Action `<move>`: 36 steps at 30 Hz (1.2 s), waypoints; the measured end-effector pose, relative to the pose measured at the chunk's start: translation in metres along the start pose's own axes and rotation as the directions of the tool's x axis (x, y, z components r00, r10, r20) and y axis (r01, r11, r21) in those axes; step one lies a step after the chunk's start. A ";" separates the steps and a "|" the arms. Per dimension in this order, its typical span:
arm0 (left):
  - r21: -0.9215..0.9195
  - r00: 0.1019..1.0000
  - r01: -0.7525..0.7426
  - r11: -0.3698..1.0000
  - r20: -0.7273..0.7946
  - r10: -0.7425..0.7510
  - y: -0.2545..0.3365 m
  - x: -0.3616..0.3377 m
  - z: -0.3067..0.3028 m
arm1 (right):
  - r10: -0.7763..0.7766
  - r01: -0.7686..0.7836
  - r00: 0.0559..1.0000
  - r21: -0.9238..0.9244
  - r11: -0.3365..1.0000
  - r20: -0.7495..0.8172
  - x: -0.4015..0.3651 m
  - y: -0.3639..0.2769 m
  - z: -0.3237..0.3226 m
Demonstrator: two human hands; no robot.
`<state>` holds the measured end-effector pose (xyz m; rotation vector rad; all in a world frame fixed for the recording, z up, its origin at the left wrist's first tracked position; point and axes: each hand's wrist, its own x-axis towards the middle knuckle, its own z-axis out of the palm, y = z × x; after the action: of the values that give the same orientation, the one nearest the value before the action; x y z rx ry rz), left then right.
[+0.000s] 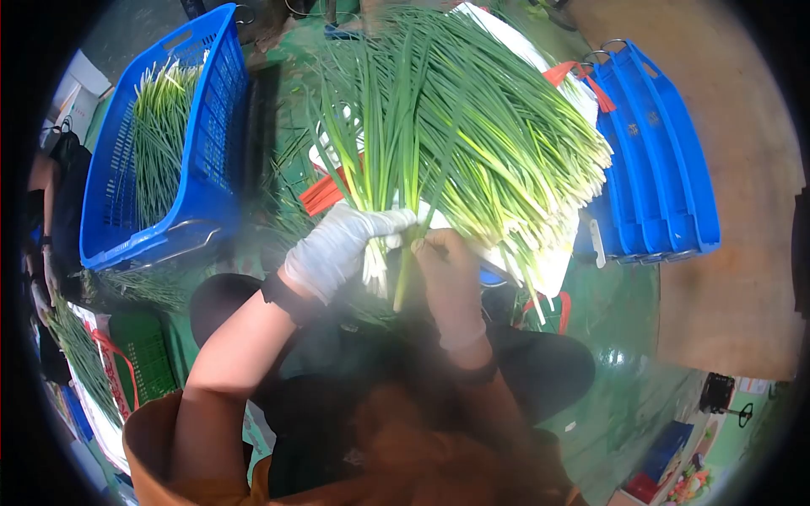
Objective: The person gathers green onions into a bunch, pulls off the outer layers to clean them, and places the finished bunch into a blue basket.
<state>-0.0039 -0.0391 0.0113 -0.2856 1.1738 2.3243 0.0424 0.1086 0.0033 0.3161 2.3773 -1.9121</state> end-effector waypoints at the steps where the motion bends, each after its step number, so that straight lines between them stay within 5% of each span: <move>1: 0.056 0.998 -0.010 0.998 0.055 0.007 -0.002 0.001 -0.002 | 0.000 0.000 1.000 -0.002 1.000 0.004 0.000 0.003 0.001; 3: 0.036 0.999 -0.037 0.999 0.016 0.036 -0.002 0.000 0.002 | -0.347 0.339 0.938 -0.172 0.925 -0.015 -0.002 0.011 0.002; 4: 0.059 1.000 -0.022 0.998 0.001 0.022 0.003 -0.001 0.001 | -0.350 0.344 0.937 -0.170 0.924 -0.009 -0.007 0.007 0.001; 6: -0.021 0.995 -0.068 0.997 -0.073 0.066 0.005 0.012 -0.008 | -0.222 0.215 0.974 0.120 0.969 0.050 -0.020 -0.007 -0.005; 7: -0.061 0.990 -0.061 0.996 -0.133 0.053 0.018 0.008 -0.005 | -0.322 0.318 0.946 0.076 0.945 0.049 -0.026 -0.010 -0.008; 9: -0.091 0.977 -0.168 0.982 -0.149 0.153 0.031 0.005 -0.008 | -0.214 0.142 0.956 0.325 0.935 0.200 -0.044 -0.002 -0.027; 11: -0.109 0.978 -0.183 0.977 -0.121 0.169 0.036 0.013 -0.032 | 0.155 -0.111 0.824 -0.114 0.987 0.544 -0.051 0.002 -0.061; 12: -0.134 0.982 -0.180 0.975 -0.080 0.170 0.037 0.016 -0.040 | 0.113 0.138 0.700 -0.289 0.947 0.705 -0.048 0.000 -0.068; 13: -0.136 0.981 -0.187 0.973 -0.083 0.177 0.040 0.013 -0.037 | 0.111 0.144 0.697 -0.290 0.946 0.708 -0.046 -0.001 -0.065; 14: -0.139 0.986 -0.167 0.976 -0.048 0.162 0.043 0.007 -0.031 | -0.107 0.381 0.839 -0.436 0.815 0.533 -0.045 -0.002 -0.059; 15: -0.140 0.991 -0.135 0.981 -0.008 0.135 0.042 0.001 -0.024 | -0.363 0.508 0.861 -0.613 0.605 0.356 -0.046 -0.002 -0.054; 16: -0.175 0.994 -0.095 0.980 0.043 0.104 0.038 -0.002 -0.018 | -0.450 0.515 0.856 -0.496 0.699 0.255 -0.036 -0.005 -0.047; 17: -0.205 0.992 -0.055 0.977 0.101 0.077 0.034 -0.004 -0.012 | -0.357 0.378 0.925 -0.220 0.899 0.128 -0.031 -0.005 -0.035; 19: -0.247 0.985 0.008 0.969 0.171 0.036 0.022 -0.007 -0.003 | -0.060 0.008 0.971 0.220 0.975 0.233 -0.022 -0.021 -0.024; 20: -0.218 0.976 0.037 0.975 0.218 0.012 0.017 -0.003 -0.003 | -0.061 0.012 0.976 0.227 0.974 0.211 -0.017 -0.022 -0.021; 22: -0.228 0.986 0.048 0.972 0.168 -0.010 0.010 -0.005 0.006 | 0.152 -0.236 0.941 0.267 0.934 0.301 -0.010 -0.019 -0.014; 23: -0.254 0.995 0.044 0.966 0.100 -0.019 0.007 -0.005 0.010 | 0.158 -0.241 0.942 0.269 0.932 0.294 -0.011 -0.012 -0.009; 25: -0.208 0.994 0.058 0.977 0.104 -0.037 -0.007 0.003 -0.006 | -0.299 0.287 0.954 -0.218 0.933 -0.026 -0.011 0.002 0.000; 27: -0.012 0.999 0.039 0.999 -0.007 -0.039 -0.015 0.003 -0.008 | -0.290 0.275 0.956 -0.217 0.937 -0.041 -0.011 0.004 -0.001; 28: 0.011 0.998 0.061 0.998 -0.004 -0.061 -0.012 0.000 -0.006 | -0.004 0.001 0.999 0.069 0.998 0.042 -0.008 0.002 -0.005; 29: 0.071 0.999 0.035 0.997 -0.024 -0.034 -0.011 0.000 -0.004 | 0.244 -0.296 0.950 0.315 0.902 0.195 -0.006 0.001 -0.009; 31: 0.082 0.996 -0.090 0.992 -0.015 0.092 -0.012 0.002 -0.003 | 0.224 -0.307 0.938 0.331 0.892 0.266 -0.005 0.004 -0.013; 33: 0.156 0.989 -0.081 0.984 -0.114 0.100 0.006 -0.002 -0.002 | 0.116 -0.124 0.992 0.293 0.948 0.046 -0.007 0.006 -0.008; 35: 0.095 0.956 -0.139 0.986 -0.247 0.158 0.029 -0.001 -0.007 | 0.208 -0.224 0.975 0.316 0.922 0.084 -0.007 0.018 -0.026; 36: 0.004 0.942 -0.221 0.975 -0.260 0.214 0.038 -0.003 -0.008 | 0.157 -0.163 0.956 0.005 0.987 0.250 -0.010 0.023 -0.035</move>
<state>-0.0223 -0.0655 0.0335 -0.5053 1.3619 2.5534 0.0596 0.1463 -0.0096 0.2454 2.1019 -1.7936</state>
